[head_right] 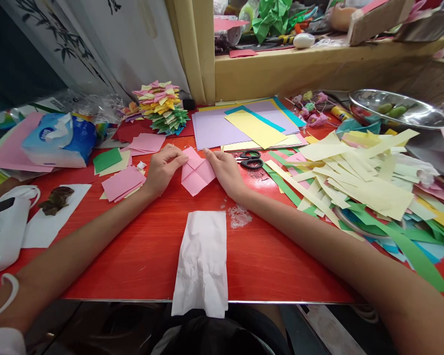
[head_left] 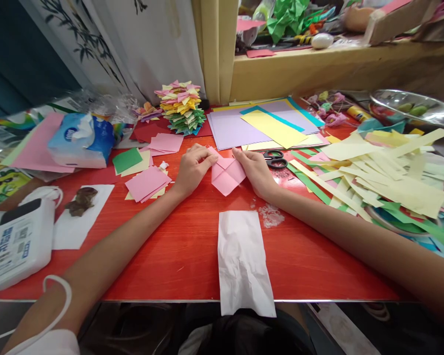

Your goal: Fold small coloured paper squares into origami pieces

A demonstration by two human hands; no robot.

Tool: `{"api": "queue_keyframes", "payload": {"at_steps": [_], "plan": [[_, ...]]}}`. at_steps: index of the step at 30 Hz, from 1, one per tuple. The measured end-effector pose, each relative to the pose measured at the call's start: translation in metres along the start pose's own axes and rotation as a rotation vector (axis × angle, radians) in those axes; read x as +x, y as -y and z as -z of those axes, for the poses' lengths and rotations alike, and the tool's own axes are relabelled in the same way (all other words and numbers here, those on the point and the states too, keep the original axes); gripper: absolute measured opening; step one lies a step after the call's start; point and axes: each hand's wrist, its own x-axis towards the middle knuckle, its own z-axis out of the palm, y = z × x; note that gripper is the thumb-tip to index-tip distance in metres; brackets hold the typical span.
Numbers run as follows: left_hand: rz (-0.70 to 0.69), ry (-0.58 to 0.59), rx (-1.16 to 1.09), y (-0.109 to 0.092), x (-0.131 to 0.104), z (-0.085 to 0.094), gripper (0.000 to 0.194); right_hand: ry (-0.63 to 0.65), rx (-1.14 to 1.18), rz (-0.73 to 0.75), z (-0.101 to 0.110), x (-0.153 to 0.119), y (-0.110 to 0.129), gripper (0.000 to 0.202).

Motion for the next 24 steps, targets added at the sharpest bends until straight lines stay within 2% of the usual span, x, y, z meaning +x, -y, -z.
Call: {"api": "queue_keyframes", "payload": {"at_steps": [4,6,10,14,16,20,24], "plan": [[0.091,-0.206,-0.114,0.0000,-0.0003,-0.0007,0.024,0.042,0.176,-0.048,-0.0026,0.0009,0.0029,0.045],[0.128,-0.226,-0.171,-0.0017,-0.0007,-0.0013,0.025,0.099,0.190,-0.051,-0.0035,0.0004,0.0035,0.044],[0.226,-0.132,-0.247,-0.0066,-0.0016,-0.0015,0.021,0.145,0.120,0.000,-0.0018,-0.0011,0.0020,0.041],[0.262,-0.028,-0.279,-0.0088,-0.0019,-0.0014,0.019,0.016,0.092,0.056,0.0015,-0.0004,0.0000,0.040],[0.252,0.049,-0.296,-0.0084,-0.0019,-0.0015,0.021,-0.006,0.107,0.051,0.0021,0.0003,-0.0004,0.039],[0.231,0.166,-0.343,-0.0064,-0.0015,-0.0017,0.025,0.106,0.122,0.024,0.0015,0.0000,0.0000,0.036],[0.237,0.207,-0.352,-0.0039,-0.0005,-0.0018,0.026,0.161,0.142,0.019,0.0004,-0.0012,0.0003,0.033]]}}
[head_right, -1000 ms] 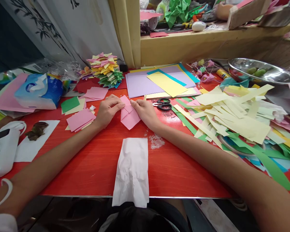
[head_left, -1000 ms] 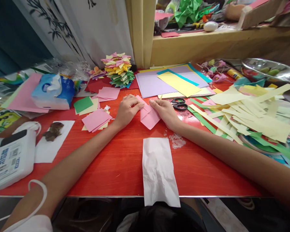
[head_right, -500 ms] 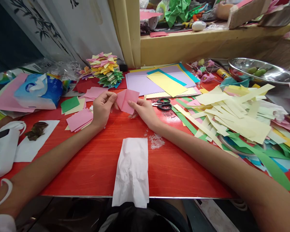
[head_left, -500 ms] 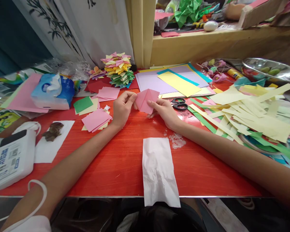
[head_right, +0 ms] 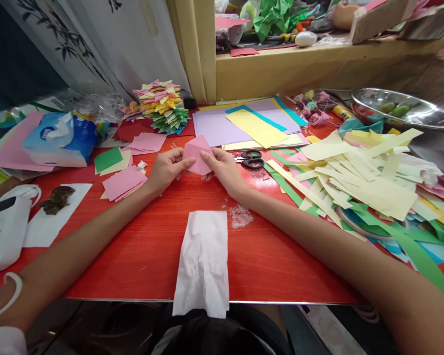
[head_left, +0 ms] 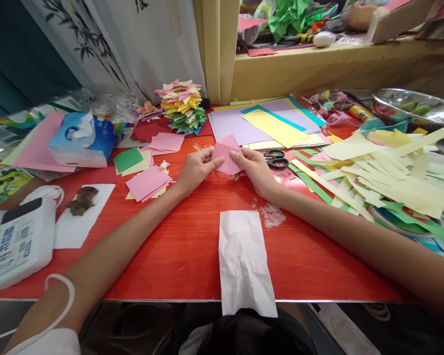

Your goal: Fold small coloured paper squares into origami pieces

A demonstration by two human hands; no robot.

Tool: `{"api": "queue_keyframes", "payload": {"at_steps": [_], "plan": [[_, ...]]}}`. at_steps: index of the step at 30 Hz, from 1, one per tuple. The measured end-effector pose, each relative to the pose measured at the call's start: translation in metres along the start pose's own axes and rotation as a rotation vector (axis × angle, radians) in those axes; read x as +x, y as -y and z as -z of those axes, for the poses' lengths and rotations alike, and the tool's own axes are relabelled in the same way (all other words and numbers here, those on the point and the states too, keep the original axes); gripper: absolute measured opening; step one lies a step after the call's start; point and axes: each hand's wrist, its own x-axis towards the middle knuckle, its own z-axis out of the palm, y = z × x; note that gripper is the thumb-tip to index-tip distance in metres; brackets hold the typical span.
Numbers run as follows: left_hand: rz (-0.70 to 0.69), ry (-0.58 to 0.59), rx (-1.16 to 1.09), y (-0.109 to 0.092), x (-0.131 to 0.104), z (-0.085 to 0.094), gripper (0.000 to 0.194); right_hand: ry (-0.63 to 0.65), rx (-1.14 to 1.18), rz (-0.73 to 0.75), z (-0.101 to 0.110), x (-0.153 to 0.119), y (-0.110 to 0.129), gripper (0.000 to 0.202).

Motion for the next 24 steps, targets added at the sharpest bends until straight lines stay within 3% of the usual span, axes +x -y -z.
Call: {"api": "queue_keyframes", "payload": {"at_steps": [10,18,24], "plan": [[0.054,0.038,0.021,0.0021,0.0025,0.0009,0.029,-0.142,-0.148,0.134,-0.0002,-0.0007,-0.0023,0.032],[0.095,0.055,-0.031,0.0017,0.0030,0.0023,0.031,-0.146,-0.332,0.179,0.0009,-0.0044,-0.0007,0.033],[0.098,0.055,-0.025,0.0018,0.0025,0.0027,0.030,-0.108,-0.255,0.158,-0.0021,-0.0042,0.0030,0.030]]}}
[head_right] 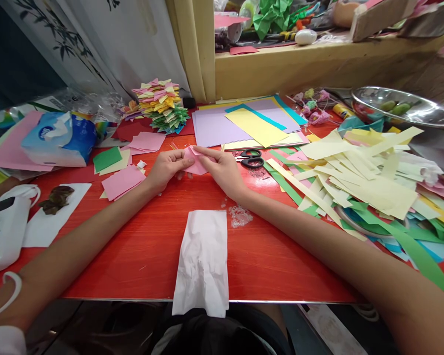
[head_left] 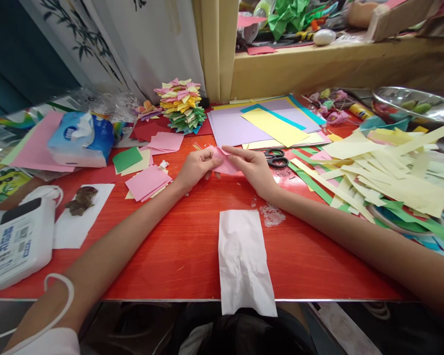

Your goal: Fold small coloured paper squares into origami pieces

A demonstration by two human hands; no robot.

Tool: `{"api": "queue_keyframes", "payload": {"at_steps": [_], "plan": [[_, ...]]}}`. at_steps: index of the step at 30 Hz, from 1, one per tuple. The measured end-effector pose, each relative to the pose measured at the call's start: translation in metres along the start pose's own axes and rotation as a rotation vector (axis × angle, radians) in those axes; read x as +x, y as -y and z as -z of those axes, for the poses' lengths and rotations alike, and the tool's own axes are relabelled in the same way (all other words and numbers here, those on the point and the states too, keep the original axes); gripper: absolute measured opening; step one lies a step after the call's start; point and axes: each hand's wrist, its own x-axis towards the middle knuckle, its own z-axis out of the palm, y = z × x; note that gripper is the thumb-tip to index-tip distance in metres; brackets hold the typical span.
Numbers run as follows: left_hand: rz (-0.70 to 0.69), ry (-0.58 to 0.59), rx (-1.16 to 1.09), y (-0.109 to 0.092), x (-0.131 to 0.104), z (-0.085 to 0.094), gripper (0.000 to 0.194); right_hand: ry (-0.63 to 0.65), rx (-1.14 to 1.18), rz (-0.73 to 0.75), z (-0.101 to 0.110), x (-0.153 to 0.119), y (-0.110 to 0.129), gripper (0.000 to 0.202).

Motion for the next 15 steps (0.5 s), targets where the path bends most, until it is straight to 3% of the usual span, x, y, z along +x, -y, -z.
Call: {"api": "queue_keyframes", "payload": {"at_steps": [10,15], "plan": [[0.010,0.011,0.020,-0.001,0.001,-0.002,0.027,-0.050,0.127,-0.059,0.000,0.002,-0.001,0.033],[-0.027,-0.005,-0.030,0.003,0.003,-0.002,0.028,0.005,0.226,-0.112,0.001,0.005,-0.008,0.031]]}}
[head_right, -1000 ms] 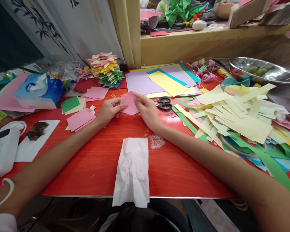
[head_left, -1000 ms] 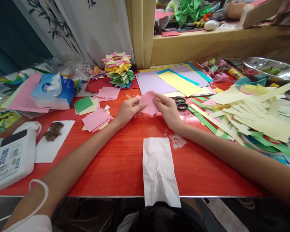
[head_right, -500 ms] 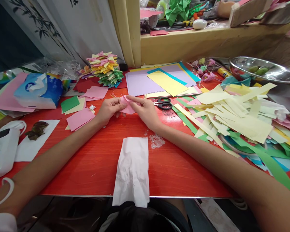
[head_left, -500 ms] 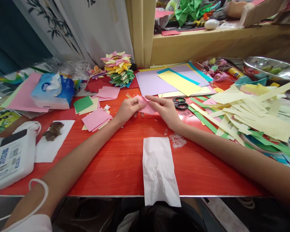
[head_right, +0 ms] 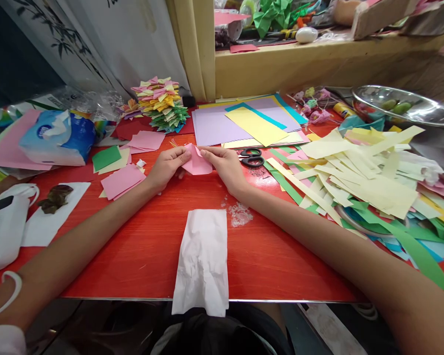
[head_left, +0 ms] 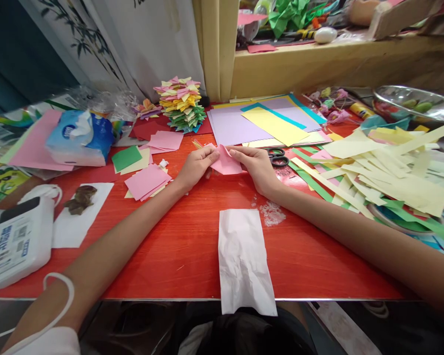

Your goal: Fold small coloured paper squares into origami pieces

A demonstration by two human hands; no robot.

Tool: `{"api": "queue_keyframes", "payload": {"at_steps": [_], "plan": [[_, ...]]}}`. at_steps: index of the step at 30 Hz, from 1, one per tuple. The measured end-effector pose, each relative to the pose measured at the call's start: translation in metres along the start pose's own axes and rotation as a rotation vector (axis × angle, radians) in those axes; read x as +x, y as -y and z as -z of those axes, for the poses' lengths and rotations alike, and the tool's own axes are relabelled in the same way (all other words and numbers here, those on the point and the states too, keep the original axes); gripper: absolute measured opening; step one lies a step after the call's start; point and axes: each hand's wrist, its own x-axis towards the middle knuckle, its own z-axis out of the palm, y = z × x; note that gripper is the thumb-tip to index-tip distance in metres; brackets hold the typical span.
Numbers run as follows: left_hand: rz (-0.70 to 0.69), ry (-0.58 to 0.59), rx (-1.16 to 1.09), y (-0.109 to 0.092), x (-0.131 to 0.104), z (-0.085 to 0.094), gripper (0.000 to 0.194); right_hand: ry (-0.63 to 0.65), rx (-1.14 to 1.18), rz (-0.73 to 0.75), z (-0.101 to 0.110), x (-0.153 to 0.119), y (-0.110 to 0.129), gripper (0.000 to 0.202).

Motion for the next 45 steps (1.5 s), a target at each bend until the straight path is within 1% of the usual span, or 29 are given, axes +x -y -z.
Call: {"api": "queue_keyframes", "payload": {"at_steps": [5,9,14,21,28,38,45], "plan": [[-0.011,-0.012,0.037,0.002,0.000,0.000,0.031,0.047,0.049,-0.064,0.001,0.002,-0.004,0.036],[-0.014,-0.009,0.070,0.003,0.000,0.000,0.032,0.060,0.052,-0.091,0.002,0.002,-0.005,0.033],[-0.030,-0.004,0.103,0.005,0.000,0.001,0.031,0.063,0.041,-0.092,0.004,0.003,-0.008,0.032],[-0.009,0.010,0.093,0.002,0.000,0.000,0.030,0.065,0.011,-0.059,0.005,0.002,-0.010,0.034],[-0.008,0.020,0.108,0.002,0.000,0.000,0.029,0.053,-0.074,-0.039,0.006,0.002,-0.012,0.036],[0.006,0.037,0.115,0.002,0.000,0.000,0.029,0.048,-0.156,-0.016,0.005,0.003,-0.009,0.037],[-0.005,0.060,0.138,0.002,-0.001,0.000,0.029,0.032,-0.189,-0.027,0.003,0.002,-0.005,0.036]]}}
